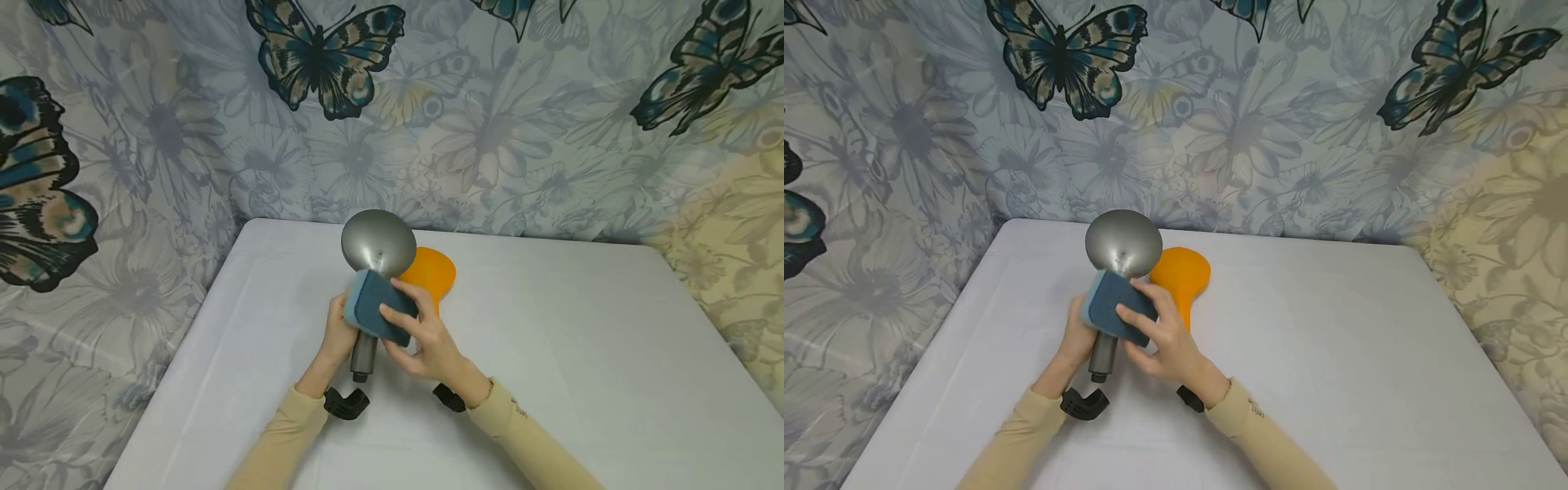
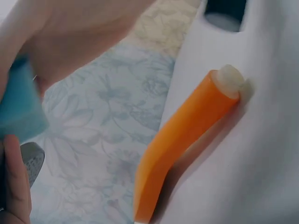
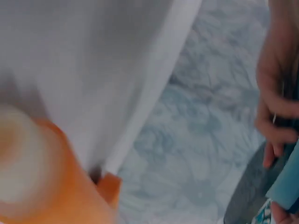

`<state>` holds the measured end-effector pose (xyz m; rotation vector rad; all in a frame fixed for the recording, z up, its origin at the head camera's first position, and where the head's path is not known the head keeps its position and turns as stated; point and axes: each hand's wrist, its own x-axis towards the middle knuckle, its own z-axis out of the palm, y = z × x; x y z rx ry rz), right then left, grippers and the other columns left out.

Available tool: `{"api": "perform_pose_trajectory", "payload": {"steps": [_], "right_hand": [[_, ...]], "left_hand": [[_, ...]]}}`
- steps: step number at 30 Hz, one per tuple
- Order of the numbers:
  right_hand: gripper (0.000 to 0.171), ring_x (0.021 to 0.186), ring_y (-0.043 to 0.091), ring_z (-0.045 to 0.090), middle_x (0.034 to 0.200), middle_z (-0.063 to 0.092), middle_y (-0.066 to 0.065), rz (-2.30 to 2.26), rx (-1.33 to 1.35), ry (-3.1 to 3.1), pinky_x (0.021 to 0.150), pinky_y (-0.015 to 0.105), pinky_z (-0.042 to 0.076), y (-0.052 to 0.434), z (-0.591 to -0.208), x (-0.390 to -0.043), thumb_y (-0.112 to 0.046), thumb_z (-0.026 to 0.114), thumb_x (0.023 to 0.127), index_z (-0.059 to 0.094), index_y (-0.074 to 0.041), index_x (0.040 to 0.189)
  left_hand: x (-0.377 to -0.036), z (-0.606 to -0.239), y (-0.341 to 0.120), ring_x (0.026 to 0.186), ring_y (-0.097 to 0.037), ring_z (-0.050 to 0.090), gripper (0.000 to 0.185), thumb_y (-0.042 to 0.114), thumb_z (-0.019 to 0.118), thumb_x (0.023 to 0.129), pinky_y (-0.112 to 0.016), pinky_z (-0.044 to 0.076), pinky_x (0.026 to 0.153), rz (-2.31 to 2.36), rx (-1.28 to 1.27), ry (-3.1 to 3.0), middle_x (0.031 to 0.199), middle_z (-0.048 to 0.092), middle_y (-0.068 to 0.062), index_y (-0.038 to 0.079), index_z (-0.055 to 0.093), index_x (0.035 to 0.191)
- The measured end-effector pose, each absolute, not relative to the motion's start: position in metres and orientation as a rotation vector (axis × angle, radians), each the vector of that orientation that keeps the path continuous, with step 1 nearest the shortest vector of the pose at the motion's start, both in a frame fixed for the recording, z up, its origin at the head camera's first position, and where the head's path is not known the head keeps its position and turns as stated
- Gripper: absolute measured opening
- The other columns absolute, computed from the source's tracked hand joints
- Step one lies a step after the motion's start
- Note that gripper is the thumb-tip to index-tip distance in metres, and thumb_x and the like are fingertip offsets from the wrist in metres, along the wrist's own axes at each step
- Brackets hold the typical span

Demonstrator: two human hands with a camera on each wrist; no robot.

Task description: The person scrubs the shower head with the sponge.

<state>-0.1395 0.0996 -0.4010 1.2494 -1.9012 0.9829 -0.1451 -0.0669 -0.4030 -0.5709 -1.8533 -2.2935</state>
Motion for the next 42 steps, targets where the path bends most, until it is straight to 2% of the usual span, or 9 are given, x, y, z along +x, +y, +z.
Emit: {"api": "perform_pose_trajectory", "payload": {"steps": [6, 9, 13, 17, 20, 30, 35, 38, 42], "right_hand": [[0.040, 0.124, 0.039, 0.034, 0.138, 0.032, 0.025, 1.057, 0.933, -2.054, 0.097, 0.050, 0.035, 0.101, -0.389, -0.154, -0.024, 0.060, 0.089, 0.057, -0.005, 0.124], [0.040, 0.123, 0.040, 0.034, 0.137, 0.033, 0.027, 1.042, 0.962, -2.058, 0.096, 0.050, 0.036, 0.101, -0.391, -0.146, -0.025, 0.060, 0.088, 0.057, -0.005, 0.123], [0.039, 0.119, 0.042, 0.036, 0.132, 0.035, 0.032, 0.992, 1.164, -2.006, 0.095, 0.046, 0.039, 0.101, -0.402, -0.126, -0.024, 0.059, 0.088, 0.057, -0.006, 0.123], [0.038, 0.116, 0.042, 0.039, 0.128, 0.035, 0.035, 0.936, 1.394, -1.943, 0.092, 0.044, 0.042, 0.104, -0.413, -0.106, -0.020, 0.059, 0.086, 0.057, -0.005, 0.121], [0.038, 0.114, 0.042, 0.040, 0.126, 0.036, 0.035, 0.929, 1.470, -1.905, 0.089, 0.044, 0.043, 0.108, -0.416, -0.103, -0.019, 0.059, 0.086, 0.056, -0.005, 0.121], [0.038, 0.115, 0.042, 0.041, 0.130, 0.037, 0.030, 1.181, 0.987, -1.941, 0.091, 0.043, 0.041, 0.097, -0.411, -0.143, -0.024, 0.060, 0.088, 0.058, -0.004, 0.120], [0.043, 0.114, 0.043, 0.040, 0.128, 0.037, 0.030, 1.287, 0.948, -1.982, 0.091, 0.044, 0.042, 0.088, -0.417, -0.134, -0.027, 0.062, 0.088, 0.055, 0.003, 0.118], [0.043, 0.110, 0.038, 0.045, 0.123, 0.041, 0.030, 1.433, 1.003, -2.033, 0.083, 0.040, 0.048, 0.088, -0.419, -0.116, -0.023, 0.064, 0.088, 0.052, 0.006, 0.117], [0.036, 0.104, 0.025, 0.050, 0.116, 0.044, 0.029, 1.614, 1.035, -2.077, 0.071, 0.036, 0.052, 0.088, -0.412, -0.092, 0.004, 0.066, 0.081, 0.048, 0.009, 0.111]], "left_hand": [[-0.147, -0.409, -0.062, 0.055, -0.017, 0.061, 0.039, 0.013, 0.031, 0.103, -0.034, 0.053, 0.050, -2.276, -0.600, -1.916, 0.074, 0.060, -0.026, -0.014, 0.058, 0.096], [-0.147, -0.408, -0.063, 0.047, -0.009, 0.050, 0.040, 0.010, 0.033, 0.102, -0.025, 0.046, 0.046, -2.219, -0.557, -1.932, 0.059, 0.053, -0.014, -0.012, 0.056, 0.079], [-0.147, -0.407, -0.066, 0.048, -0.006, 0.042, 0.042, 0.012, 0.035, 0.102, -0.020, 0.038, 0.049, -2.255, -0.445, -1.867, 0.055, 0.047, 0.004, -0.004, 0.054, 0.068], [-0.147, -0.405, -0.067, 0.060, -0.010, 0.056, 0.046, 0.022, 0.036, 0.102, -0.021, 0.045, 0.055, -2.361, -0.329, -1.801, 0.070, 0.062, 0.003, -0.012, 0.062, 0.087], [-0.146, -0.404, -0.066, 0.062, -0.011, 0.059, 0.050, 0.026, 0.036, 0.102, -0.021, 0.046, 0.056, -2.386, -0.311, -1.801, 0.074, 0.064, 0.001, -0.018, 0.058, 0.096], [-0.143, -0.400, -0.064, 0.057, -0.006, 0.036, 0.038, 0.003, 0.027, 0.102, -0.020, 0.033, 0.056, -2.192, -0.411, -1.923, 0.064, 0.043, 0.003, -0.006, 0.055, 0.077], [-0.148, -0.402, -0.069, 0.050, -0.006, 0.030, 0.042, 0.004, 0.027, 0.102, -0.020, 0.029, 0.050, -2.129, -0.373, -1.933, 0.056, 0.033, 0.003, -0.002, 0.041, 0.063], [-0.151, -0.404, -0.072, 0.056, -0.007, 0.047, 0.044, 0.011, 0.028, 0.103, -0.020, 0.040, 0.055, -2.143, -0.353, -1.850, 0.065, 0.053, 0.000, -0.012, 0.054, 0.075], [-0.152, -0.406, -0.071, 0.073, -0.009, 0.058, 0.043, 0.016, 0.030, 0.103, -0.021, 0.046, 0.064, -2.123, -0.311, -1.801, 0.092, 0.066, -0.017, -0.014, 0.061, 0.103]]}}
